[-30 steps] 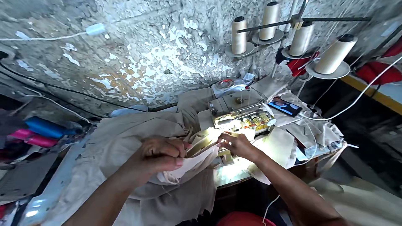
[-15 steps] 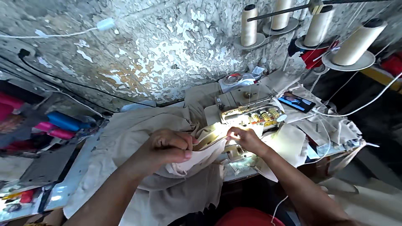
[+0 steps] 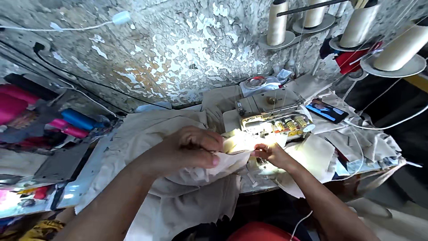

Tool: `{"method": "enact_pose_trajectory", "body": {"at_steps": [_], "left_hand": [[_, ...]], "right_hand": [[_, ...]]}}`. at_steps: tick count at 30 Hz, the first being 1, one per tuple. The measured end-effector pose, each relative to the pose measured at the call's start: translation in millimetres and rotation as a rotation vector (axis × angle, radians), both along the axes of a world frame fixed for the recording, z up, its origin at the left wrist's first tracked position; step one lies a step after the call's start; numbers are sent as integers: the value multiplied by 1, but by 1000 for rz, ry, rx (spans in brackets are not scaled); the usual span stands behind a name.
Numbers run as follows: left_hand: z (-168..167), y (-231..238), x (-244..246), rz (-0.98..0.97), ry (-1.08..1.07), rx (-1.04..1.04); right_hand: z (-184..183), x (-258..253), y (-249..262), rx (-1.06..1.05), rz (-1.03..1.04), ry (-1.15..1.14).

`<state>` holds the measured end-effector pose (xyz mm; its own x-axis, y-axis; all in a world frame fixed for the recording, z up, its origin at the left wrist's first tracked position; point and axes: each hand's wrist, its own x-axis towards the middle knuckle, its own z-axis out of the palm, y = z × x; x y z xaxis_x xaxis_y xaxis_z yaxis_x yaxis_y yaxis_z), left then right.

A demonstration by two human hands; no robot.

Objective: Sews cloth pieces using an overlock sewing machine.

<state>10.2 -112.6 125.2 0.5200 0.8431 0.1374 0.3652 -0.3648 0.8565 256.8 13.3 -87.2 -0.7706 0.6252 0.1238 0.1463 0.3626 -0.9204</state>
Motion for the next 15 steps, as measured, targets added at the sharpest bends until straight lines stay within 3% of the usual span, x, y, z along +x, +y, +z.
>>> {"method": "enact_pose_trajectory", "body": {"at_steps": [3,7,15], "left_hand": [[12,11,12,-101,209,-13],[18,16,25,-45,364,-93],[4,16,46,-9,161,-92]], "right_hand": [[-25,0,-15,-82,-128,128],[-54,1,-37,-116,-247,326],[-52,3,-36,-20,-256,183]]}}
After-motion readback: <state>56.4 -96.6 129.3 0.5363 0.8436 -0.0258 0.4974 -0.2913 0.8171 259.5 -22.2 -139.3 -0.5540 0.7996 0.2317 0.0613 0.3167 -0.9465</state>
